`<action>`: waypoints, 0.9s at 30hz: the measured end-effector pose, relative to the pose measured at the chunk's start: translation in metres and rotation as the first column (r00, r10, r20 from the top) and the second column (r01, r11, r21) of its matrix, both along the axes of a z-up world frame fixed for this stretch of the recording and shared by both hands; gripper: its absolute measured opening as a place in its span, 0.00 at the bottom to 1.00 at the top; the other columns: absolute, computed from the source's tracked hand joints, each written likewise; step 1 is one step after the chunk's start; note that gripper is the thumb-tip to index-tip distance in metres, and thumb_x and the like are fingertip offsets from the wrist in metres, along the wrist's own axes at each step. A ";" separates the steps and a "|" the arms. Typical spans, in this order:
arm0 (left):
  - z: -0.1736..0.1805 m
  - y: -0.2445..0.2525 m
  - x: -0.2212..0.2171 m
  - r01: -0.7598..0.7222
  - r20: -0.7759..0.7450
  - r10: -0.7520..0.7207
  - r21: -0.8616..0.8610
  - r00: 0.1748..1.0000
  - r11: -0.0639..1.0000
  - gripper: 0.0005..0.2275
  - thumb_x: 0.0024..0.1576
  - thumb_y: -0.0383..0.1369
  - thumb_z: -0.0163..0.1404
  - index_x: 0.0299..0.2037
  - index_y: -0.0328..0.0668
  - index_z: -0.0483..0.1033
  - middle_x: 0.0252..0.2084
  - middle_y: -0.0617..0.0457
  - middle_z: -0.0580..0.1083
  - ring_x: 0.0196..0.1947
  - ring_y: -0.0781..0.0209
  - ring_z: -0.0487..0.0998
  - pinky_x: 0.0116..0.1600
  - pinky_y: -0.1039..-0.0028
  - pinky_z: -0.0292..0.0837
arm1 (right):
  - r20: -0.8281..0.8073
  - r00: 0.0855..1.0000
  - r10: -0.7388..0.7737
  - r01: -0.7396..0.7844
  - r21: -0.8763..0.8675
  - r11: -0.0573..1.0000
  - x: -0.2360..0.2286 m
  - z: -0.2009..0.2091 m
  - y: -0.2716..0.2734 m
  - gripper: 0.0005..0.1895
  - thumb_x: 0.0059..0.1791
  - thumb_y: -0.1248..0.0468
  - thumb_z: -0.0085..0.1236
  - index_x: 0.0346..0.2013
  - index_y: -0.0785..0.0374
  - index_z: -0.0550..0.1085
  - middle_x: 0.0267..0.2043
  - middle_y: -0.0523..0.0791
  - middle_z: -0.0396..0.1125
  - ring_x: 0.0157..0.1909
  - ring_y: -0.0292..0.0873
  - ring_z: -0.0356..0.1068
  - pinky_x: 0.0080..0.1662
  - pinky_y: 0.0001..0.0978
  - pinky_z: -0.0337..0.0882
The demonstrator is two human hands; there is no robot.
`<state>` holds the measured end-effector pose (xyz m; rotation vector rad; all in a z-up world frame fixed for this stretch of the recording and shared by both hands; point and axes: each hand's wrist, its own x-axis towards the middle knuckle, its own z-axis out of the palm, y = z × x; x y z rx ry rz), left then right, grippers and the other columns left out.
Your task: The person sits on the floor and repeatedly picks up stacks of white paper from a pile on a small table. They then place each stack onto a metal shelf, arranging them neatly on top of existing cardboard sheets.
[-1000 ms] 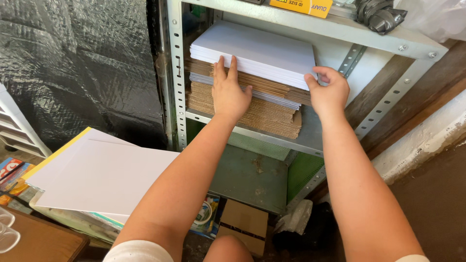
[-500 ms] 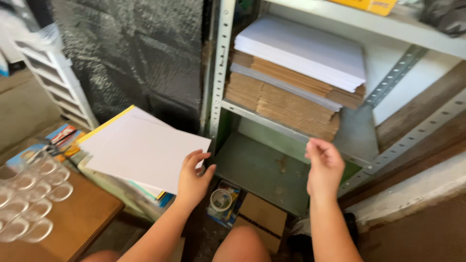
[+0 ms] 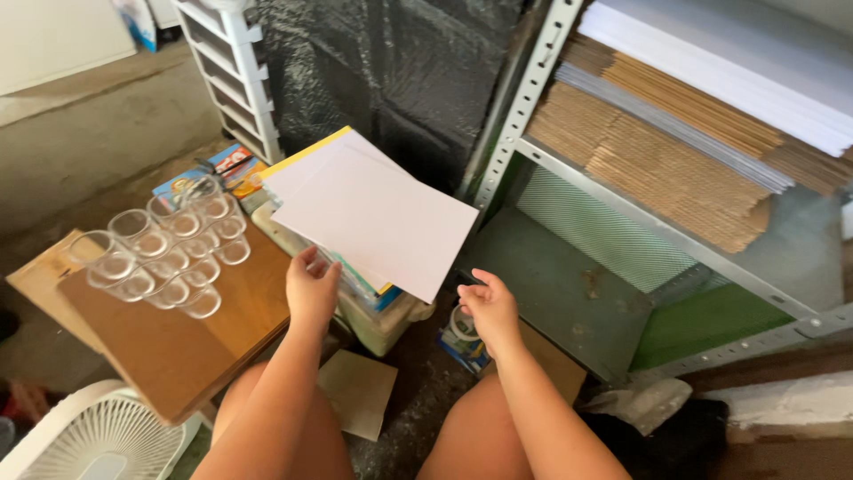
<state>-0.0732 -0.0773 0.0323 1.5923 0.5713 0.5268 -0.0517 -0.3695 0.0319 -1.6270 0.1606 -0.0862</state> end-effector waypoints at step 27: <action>-0.010 0.010 0.017 -0.043 -0.010 0.043 -0.412 0.999 0.910 0.24 0.61 0.27 0.53 0.66 0.27 0.60 0.44 0.35 0.76 0.41 0.49 0.83 0.48 0.63 0.85 | -0.243 0.970 -0.009 0.070 0.242 0.968 -0.037 -0.016 0.038 0.39 0.51 0.76 0.57 0.76 0.57 0.57 0.42 0.57 0.68 0.42 0.54 0.78 0.46 0.41 0.83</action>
